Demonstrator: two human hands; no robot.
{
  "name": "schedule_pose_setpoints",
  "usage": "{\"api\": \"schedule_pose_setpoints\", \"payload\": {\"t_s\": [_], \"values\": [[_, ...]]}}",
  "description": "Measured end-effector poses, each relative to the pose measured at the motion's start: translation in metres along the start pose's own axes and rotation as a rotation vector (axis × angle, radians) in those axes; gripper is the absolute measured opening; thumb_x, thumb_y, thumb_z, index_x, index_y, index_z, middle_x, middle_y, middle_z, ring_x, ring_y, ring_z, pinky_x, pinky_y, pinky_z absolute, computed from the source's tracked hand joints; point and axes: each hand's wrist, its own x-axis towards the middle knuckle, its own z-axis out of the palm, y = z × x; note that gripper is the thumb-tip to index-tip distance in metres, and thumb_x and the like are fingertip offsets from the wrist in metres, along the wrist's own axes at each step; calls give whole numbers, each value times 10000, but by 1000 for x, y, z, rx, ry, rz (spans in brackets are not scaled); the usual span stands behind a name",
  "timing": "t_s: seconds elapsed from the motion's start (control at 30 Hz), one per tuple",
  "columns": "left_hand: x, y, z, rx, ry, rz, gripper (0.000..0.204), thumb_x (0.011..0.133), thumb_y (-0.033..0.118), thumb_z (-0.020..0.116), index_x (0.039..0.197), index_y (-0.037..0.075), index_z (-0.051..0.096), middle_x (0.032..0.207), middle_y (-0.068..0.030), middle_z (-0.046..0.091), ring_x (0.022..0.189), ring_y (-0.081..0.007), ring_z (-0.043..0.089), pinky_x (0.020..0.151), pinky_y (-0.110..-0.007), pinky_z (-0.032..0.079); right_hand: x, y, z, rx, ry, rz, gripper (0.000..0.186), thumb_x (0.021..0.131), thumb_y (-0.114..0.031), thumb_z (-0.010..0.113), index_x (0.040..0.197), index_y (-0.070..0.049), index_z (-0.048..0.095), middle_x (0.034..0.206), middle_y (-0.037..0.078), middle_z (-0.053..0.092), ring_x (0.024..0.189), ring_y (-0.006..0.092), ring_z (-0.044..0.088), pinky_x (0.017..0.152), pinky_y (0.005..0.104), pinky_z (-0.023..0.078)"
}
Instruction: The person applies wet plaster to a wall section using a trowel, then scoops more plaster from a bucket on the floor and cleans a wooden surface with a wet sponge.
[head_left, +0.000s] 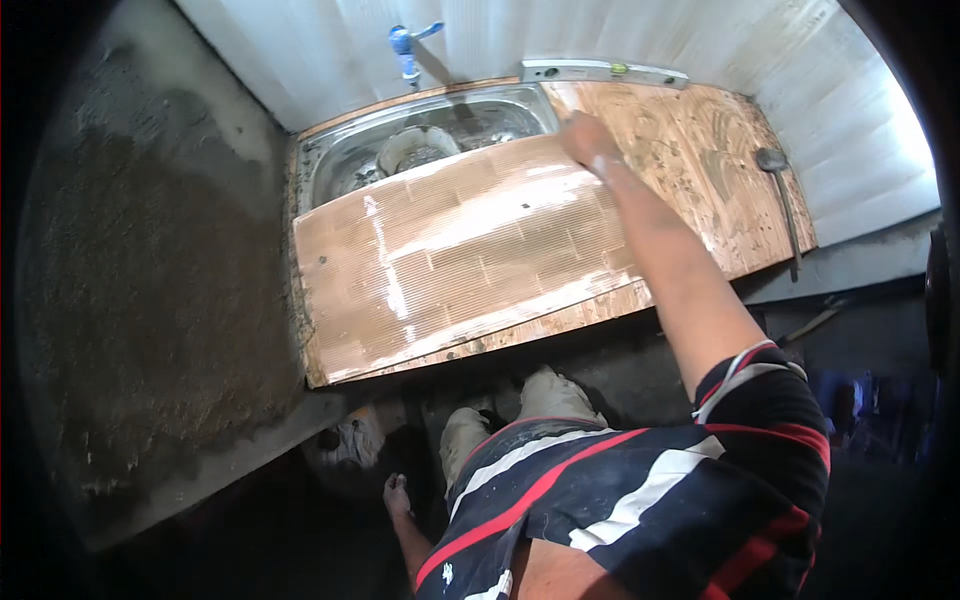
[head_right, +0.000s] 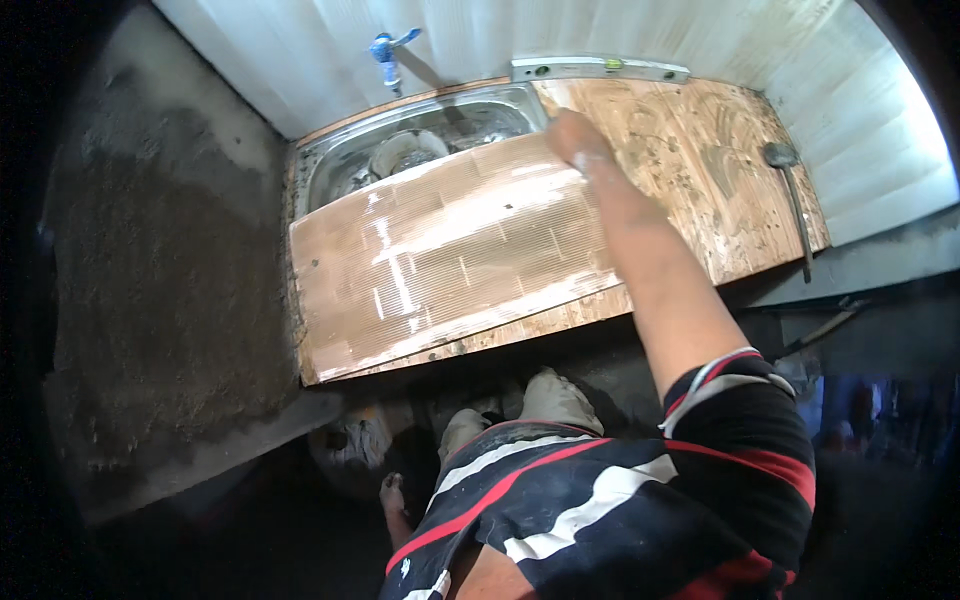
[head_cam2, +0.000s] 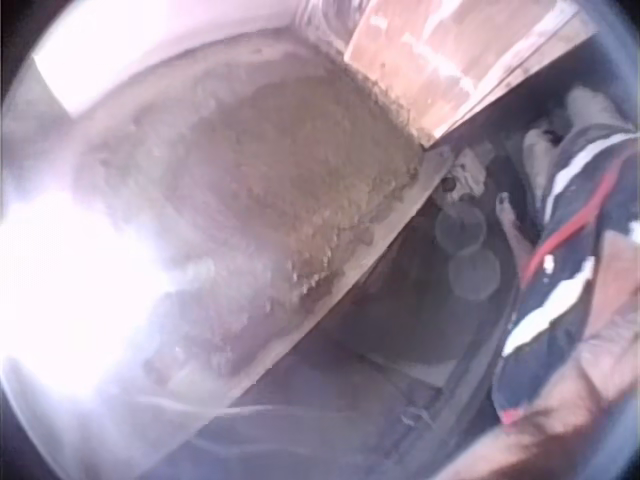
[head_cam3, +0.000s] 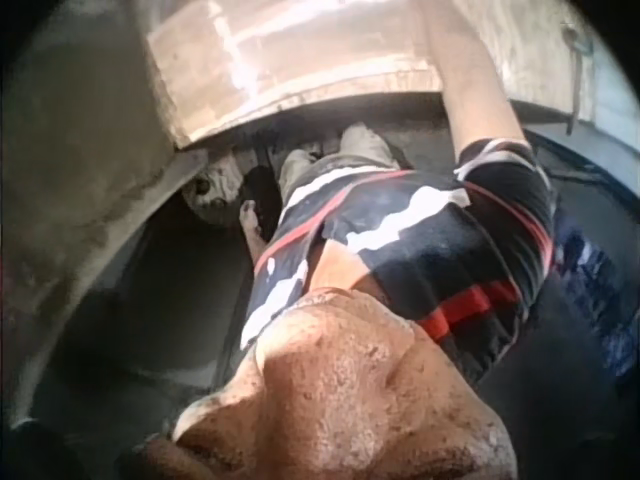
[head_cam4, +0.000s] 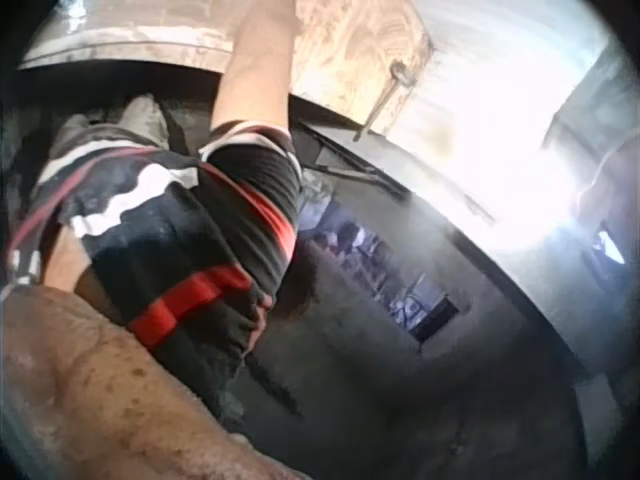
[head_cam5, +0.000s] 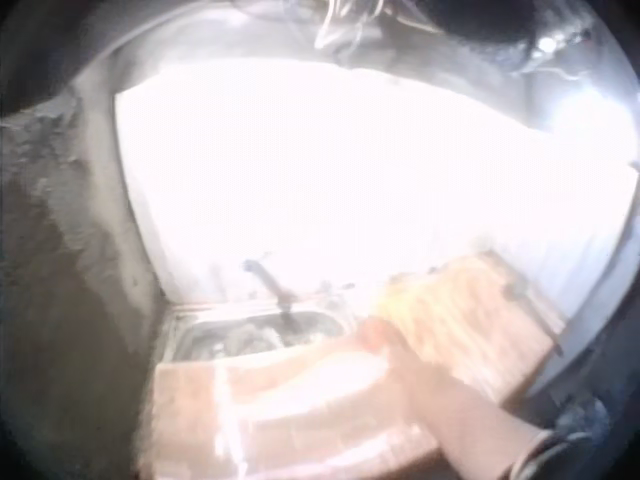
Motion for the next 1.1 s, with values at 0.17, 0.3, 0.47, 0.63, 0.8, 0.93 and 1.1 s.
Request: {"api": "schedule_pose_setpoints", "payload": {"t_s": [0.17, 0.3, 0.47, 0.63, 0.8, 0.93, 1.1], "values": [[-19, 41, 19, 150, -35, -26, 459, 903, 244, 660, 1299, 23, 588, 1198, -135, 655, 1065, -212, 622, 932, -331, 475, -33, 44, -25, -104, 114, -124, 376, 928, -287, 492, 1059, 29, 647, 1047, 266, 667, 1008, 428, 628, 874, 491, 481], [-6, -47, 24, 196, -60, 10, 418, 895, 255, 665, 1269, 73, 616, 1067, -85, 690, 952, -209, 652, 814, -352, 523, -75, -26, 29, 89, 27, -445, 332, 931, -306, 523, 1003, -10, 654, 976, 255, 665, 907, 430, 632, 798, 489, 485], [-24, -70, 43, -10, -210, -280, 355, 901, 280, 671, 1213, 115, 627, 902, -34, 651, 753, -158, 627, 578, -337, 502, -144, -144, 75, 292, -120, -689, 325, 939, -324, 517, 900, -24, 636, 845, 221, 660, 814, 413, 627, 752, 472, 490], [-31, -50, 26, -38, -125, -192, 337, 911, 246, 663, 1212, 102, 618, 928, -21, 645, 745, -155, 623, 576, -342, 510, -172, -179, 70, 210, -264, -652, 327, 942, -323, 490, 889, -38, 641, 835, 214, 661, 816, 406, 624, 764, 465, 488], [-1, -30, 30, 11, -232, -137, 272, 893, 192, 674, 1139, 78, 653, 918, -19, 652, 774, -141, 610, 631, -322, 506, -135, -36, 15, 104, 30, -363, 319, 945, -298, 478, 904, -24, 635, 926, 243, 645, 864, 439, 603, 768, 494, 474], [58, -95, 24, 102, -389, -145, 176, 861, 146, 685, 1021, 71, 684, 867, -20, 646, 786, -135, 579, 709, -311, 483, -171, 83, -35, 30, 325, -188, 324, 927, -323, 546, 888, -12, 626, 837, 221, 644, 758, 390, 609, 695, 461, 481], [95, -58, 31, 661, -949, 449, 135, 877, 183, 616, 996, 133, 654, 733, -19, 560, 751, -204, 564, 681, -376, 474, -351, 191, -127, 780, 161, 466, 399, 924, -501, 623, 854, -110, 590, 675, -1, 546, 545, 81, 529, 441, 229, 386]]}}
